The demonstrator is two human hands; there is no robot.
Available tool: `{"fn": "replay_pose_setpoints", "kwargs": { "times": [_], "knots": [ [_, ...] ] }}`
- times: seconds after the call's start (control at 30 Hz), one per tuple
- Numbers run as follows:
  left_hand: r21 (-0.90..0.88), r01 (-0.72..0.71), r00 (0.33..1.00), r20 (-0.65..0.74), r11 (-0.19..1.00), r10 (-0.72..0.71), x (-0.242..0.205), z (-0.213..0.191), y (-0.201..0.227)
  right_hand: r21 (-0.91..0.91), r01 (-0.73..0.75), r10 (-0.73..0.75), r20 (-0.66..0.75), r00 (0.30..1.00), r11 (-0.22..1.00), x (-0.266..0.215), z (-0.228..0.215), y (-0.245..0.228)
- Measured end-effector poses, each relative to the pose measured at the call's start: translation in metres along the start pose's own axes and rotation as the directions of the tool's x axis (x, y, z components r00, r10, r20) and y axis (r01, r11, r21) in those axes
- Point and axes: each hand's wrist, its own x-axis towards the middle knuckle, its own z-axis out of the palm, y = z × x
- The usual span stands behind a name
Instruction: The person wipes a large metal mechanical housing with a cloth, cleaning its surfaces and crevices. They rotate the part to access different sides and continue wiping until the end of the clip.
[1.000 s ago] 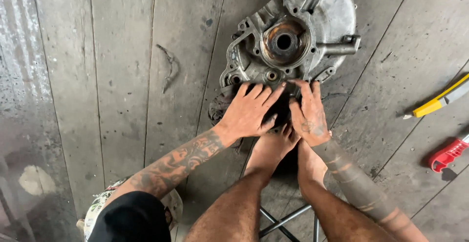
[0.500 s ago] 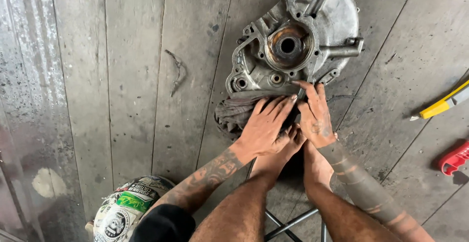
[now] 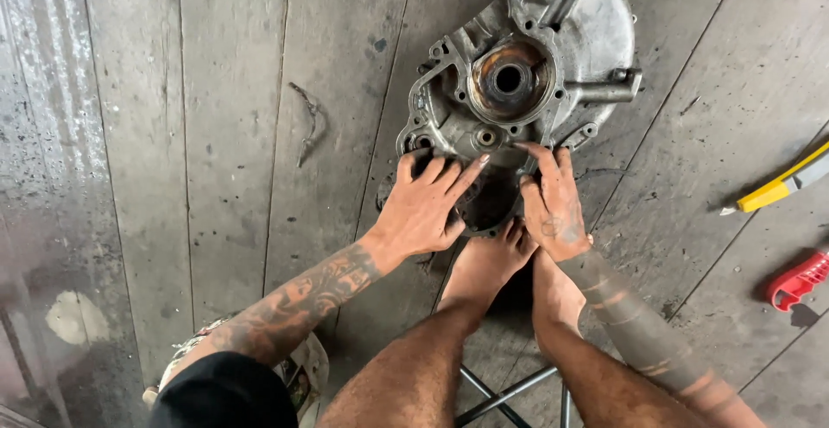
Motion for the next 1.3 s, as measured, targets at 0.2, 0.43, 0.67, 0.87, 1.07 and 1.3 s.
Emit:
{"fn": "replay_pose_setpoints", "kwargs": {
  "times": [0.2, 0.43, 0.67, 0.87, 1.07, 1.3],
  "knots": [
    [-0.148, 0.183, 0.982, -0.024, 0.972, -0.189, 0.002, 0.025, 0.029, 0.033, -0.030, 0.029, 0.025, 0.999, 0.999, 0.001, -0.008, -0.020],
    [-0.448, 0.166, 0.983, 0.001, 0.879, -0.185, 0.021, 0.027, 0.077, -0.144, -0.326, 0.338, 0.069, 0.939, 0.934, -0.006, -0.005, -0.025],
    [-0.583, 0.195, 0.973, 0.015, 0.789, -0.229, 0.023, 0.051, 0.083, -0.272, -0.478, 0.504, 0.029, 0.863, 0.835, -0.007, 0.013, -0.036],
    [-0.603, 0.214, 0.965, 0.009, 0.769, -0.262, 0.029, 0.051, 0.079, 0.108, -0.441, 0.442, 0.017, 0.897, 0.891, -0.025, 0.009, -0.007],
    [-0.547, 0.198, 0.977, 0.041, 0.813, -0.211, 0.002, 0.049, 0.065, 0.132, -0.496, 0.486, 0.105, 0.868, 0.858, -0.018, -0.010, -0.018],
    [-0.633, 0.204, 0.964, -0.004, 0.747, -0.268, 0.016, 0.061, 0.078, 0.061, -0.442, 0.421, 0.212, 0.882, 0.895, -0.034, -0.010, 0.002]
  ]
}}
